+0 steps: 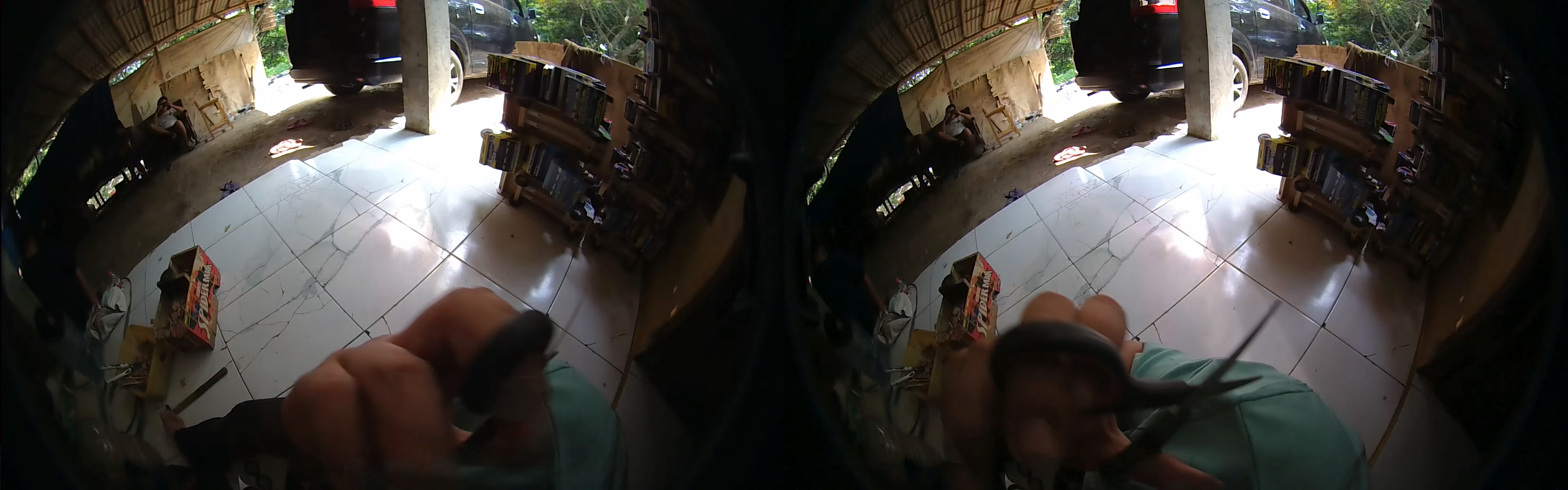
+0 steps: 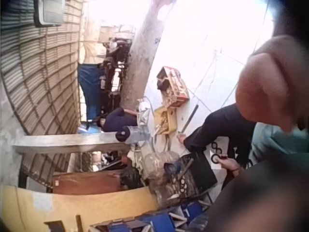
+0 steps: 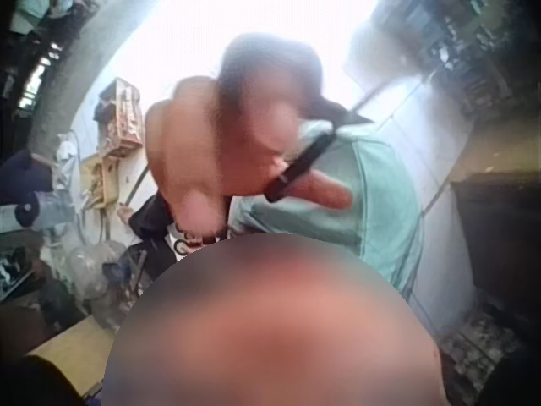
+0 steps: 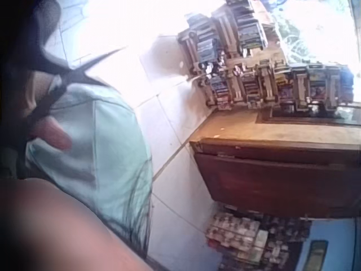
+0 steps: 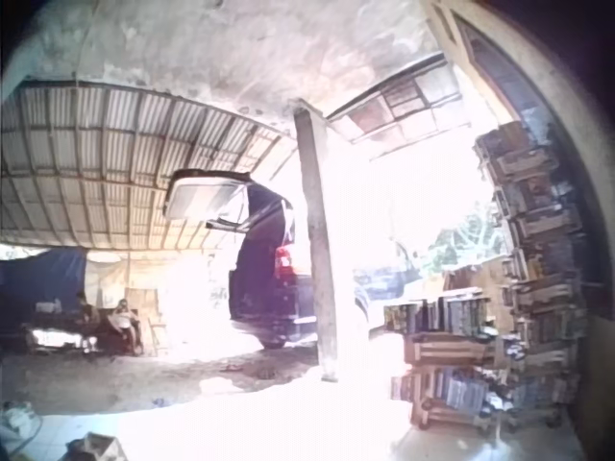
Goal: The person sits on the floor and uses scissors to cut circular wheel-shaped stickers from a printed sheet. They hold the sheet in their left hand and cut around each design with their right hand, placing the cut stickers on the floor.
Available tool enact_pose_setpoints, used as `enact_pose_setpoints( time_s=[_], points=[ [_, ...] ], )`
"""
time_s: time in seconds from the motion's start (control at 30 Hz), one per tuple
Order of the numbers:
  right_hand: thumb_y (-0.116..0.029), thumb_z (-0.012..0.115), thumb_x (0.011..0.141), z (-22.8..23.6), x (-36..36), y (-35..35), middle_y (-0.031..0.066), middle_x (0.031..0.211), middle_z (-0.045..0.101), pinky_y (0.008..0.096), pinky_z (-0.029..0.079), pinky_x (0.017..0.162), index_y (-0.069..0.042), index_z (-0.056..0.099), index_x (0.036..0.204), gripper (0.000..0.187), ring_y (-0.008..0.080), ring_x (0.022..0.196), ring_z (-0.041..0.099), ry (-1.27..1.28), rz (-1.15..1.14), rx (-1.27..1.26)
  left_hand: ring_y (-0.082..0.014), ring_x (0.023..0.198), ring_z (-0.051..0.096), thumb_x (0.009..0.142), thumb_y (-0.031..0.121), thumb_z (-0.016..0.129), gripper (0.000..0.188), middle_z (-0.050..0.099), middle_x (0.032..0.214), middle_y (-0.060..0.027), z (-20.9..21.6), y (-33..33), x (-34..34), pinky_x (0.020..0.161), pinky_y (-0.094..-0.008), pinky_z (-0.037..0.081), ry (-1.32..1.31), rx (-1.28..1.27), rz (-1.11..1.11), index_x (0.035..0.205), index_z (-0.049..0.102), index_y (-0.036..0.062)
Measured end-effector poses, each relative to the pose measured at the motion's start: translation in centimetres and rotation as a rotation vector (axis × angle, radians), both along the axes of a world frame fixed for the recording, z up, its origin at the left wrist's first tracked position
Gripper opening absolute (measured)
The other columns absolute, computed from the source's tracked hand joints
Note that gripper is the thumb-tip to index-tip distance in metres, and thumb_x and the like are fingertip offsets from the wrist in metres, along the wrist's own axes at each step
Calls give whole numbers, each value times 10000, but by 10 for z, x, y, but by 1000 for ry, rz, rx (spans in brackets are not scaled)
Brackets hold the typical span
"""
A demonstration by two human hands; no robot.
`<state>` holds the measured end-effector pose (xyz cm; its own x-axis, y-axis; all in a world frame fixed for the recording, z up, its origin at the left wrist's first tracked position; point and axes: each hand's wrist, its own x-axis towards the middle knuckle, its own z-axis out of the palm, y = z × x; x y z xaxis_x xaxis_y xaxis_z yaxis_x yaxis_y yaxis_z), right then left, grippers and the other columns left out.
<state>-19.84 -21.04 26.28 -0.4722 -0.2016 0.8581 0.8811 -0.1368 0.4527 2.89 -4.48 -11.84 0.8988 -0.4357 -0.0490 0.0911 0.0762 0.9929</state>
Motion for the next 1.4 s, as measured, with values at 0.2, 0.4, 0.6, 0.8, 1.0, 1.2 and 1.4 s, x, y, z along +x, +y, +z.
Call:
enact_pose_setpoints(
  time_s=[0.2, 0.4, 0.6, 0.8, 1.0, 1.2, 1.4],
  points=[
    [-599, 597, 680, 34, -37, 43, 119, 1039, 493, 229, 447, 583, -46, 389, 1106, 729, 201, 790, 549, 31, 1, 54, -155, 657, 484, 896, 423, 461, 428, 535, 714, -38, 28, -42, -51, 674, -277, 416, -19, -56, -19, 958, 585, 18],
    [-509, 591, 713, 38, -55, 71, 109, 1016, 508, 243, 444, 593, -44, 426, 1063, 605, 203, 786, 555, 24, 22, 89, -159, 661, 487, 898, 426, 455, 431, 538, 713, -41, 52, -59, -84, 681, -281, 416, -40, -70, -15, 941, 585, 17],
    [-419, 585, 746, 40, -62, 87, 98, 993, 523, 257, 442, 602, -43, 462, 1020, 481, 206, 781, 560, 13, 50, 103, -164, 665, 490, 900, 429, 450, 434, 542, 711, -45, 54, -62, -97, 688, -286, 416, -36, -72, -6, 924, 585, 16],
    [-329, 578, 780, 39, -55, 88, 88, 970, 539, 271, 440, 612, -41, 499, 977, 358, 209, 777, 566, -5, 77, 117, -168, 669, 493, 902, 431, 444, 439, 545, 710, -48, 51, -57, -87, 696, -290, 415, -22, -31, 1, 908, 585, 16],
    [-239, 572, 813, 34, -42, 79, 77, 947, 554, 285, 437, 622, -39, 536, 933, 236, 211, 772, 571, -37, 112, 124, -172, 674, 496, 904, 434, 439, 444, 549, 709, -51, 42, -50, -74, 703, -295, 415, -13, 43, 3, 891, 585, 15],
    [-149, 566, 846, 29, -32, 73, 66, 924, 570, 300, 435, 631, -37, 573, 890, 121, 214, 768, 577, -73, 134, 84, -176, 678, 499, 906, 437, 433, 450, 552, 708, -55, 40, -50, -66, 710, -299, 415, -3, 90, -6, 874, 585, 14],
    [-114, 580, 852, 31, -27, 67, 53, 884, 572, 296, 424, 611, -33, 590, 829, 85, 205, 743, 580, -180, 137, 44, -180, 682, 502, 908, 440, 428, 457, 556, 707, -58, 40, -48, -63, 717, -304, 414, -4, 138, -4, 858, 584, 14]
  ],
)
